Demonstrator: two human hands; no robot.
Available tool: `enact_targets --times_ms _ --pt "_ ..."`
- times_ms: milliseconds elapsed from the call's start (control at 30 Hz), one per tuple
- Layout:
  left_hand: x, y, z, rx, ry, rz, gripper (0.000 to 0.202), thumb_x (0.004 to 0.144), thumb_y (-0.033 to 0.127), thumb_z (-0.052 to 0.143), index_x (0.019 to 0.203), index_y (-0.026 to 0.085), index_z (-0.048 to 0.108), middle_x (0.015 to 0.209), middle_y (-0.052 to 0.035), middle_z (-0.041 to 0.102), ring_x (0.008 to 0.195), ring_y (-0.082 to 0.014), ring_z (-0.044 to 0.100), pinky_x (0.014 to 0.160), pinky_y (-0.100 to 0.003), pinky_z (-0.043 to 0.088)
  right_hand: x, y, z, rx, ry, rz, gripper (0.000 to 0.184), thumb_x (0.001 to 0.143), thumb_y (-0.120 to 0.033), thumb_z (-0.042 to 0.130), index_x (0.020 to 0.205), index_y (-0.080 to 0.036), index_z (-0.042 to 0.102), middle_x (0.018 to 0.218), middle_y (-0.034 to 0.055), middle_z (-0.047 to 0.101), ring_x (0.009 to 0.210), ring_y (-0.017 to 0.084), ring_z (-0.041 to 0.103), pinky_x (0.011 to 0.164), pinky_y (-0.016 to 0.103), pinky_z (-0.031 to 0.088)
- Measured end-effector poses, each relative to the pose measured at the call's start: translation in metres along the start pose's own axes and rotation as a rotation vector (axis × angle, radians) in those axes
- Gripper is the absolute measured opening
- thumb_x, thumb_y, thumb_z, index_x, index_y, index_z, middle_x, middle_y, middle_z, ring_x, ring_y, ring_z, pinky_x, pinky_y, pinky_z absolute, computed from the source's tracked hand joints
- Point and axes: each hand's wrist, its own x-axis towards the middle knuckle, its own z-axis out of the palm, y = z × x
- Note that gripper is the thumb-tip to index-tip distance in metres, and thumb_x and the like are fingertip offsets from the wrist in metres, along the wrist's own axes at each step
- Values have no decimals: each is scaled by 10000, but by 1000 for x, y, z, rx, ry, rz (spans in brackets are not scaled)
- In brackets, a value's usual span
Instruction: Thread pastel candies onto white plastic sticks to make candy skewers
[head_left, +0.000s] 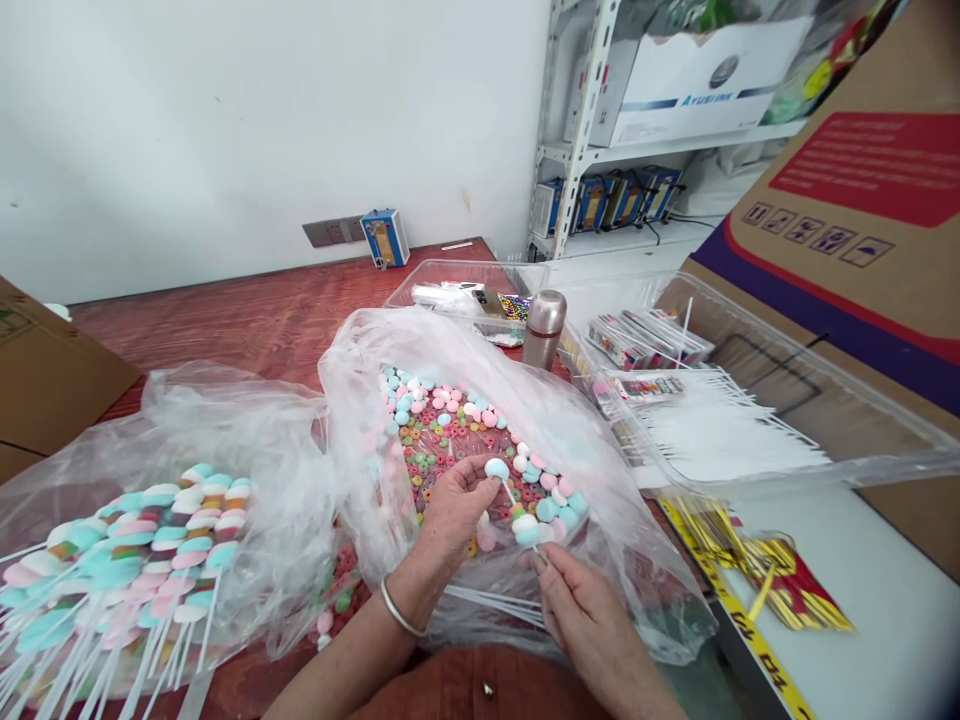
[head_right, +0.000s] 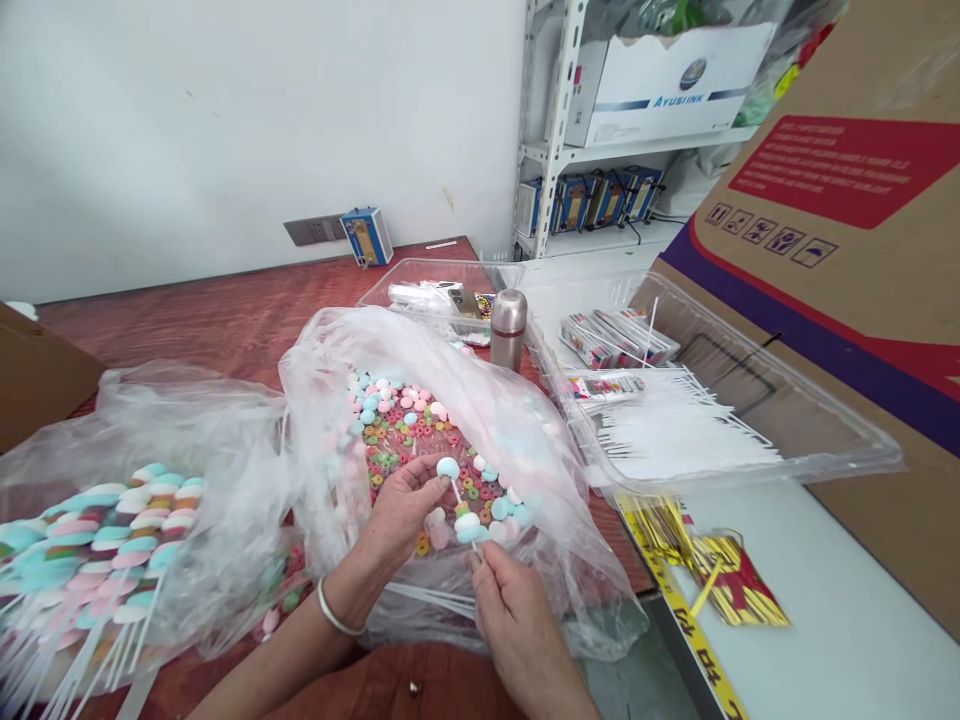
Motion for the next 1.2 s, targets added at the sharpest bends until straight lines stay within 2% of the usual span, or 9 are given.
enact_targets --times_ms 267,500,600,733,867,967,1100,1167,1200 --pt "-4 1 2 59 -34 26 383 634 307 785 953 133 666 843 -35 704 673 -119 627 634 -237 515 2 2 4 224 -24 103 403 948 -528 389 920 -173 578 444 -109 344 390 86 263 413 216 204" --pt "-1 -9 -1 296 -75 158 239 730 274 677 936 155 653 731 -1 679 648 -127 612 580 -216 476 5 -2 13 322 38 171 377 923 -510 416 969 -170 571 410 -129 324 361 82 205 376 209 198" --pt "-3 -11 -1 381 -76 238 224 763 241 633 967 157 667 751 -8 690 657 -129 613 589 -219 481 7 -5 15 332 37 178 334 924 -480 404 945 -181 551 415 -134 319 353 81 193 374 210 201" --pt "-5 -13 -3 509 -82 356 276 798 204 605 1057 170 693 838 -32 700 698 -134 615 631 -234 493 11 -7 15 285 41 151 264 921 -450 390 861 -217 499 434 -128 323 358 91 222 385 219 222" --pt "-7 -14 -7 601 -110 430 265 820 174 581 1053 182 706 851 -38 702 708 -139 617 653 -245 501 15 -6 14 138 79 92 253 917 -420 376 744 -244 433 470 -96 368 407 111 316 420 225 269" --pt "-13 -12 -8 641 -158 492 256 831 145 562 1038 198 704 953 -50 723 807 -159 646 737 -273 520 22 -3 14 -16 153 6 279 929 -403 369 747 -232 493 520 -60 441 503 142 430 490 233 349" --pt "-20 -9 -9 612 -199 588 281 885 161 515 1090 209 701 1119 -68 713 1040 -198 641 937 -339 498 32 4 13 -145 227 -127 329 954 -402 372 867 -201 617 759 10 624 746 180 557 689 257 435" --pt "-18 -6 -13 550 -183 558 329 928 207 478 1201 224 660 1223 -74 680 1093 -200 631 982 -355 484 35 7 8 -167 260 -121 367 953 -443 385 869 -195 641 775 11 643 740 181 565 684 255 435" --pt "-16 -5 -17 511 -153 522 361 943 232 464 1270 236 615 1261 -75 661 1072 -195 642 958 -351 500 36 7 4 -172 290 -93 386 947 -471 396 854 -194 648 751 9 648 717 181 569 663 251 434"
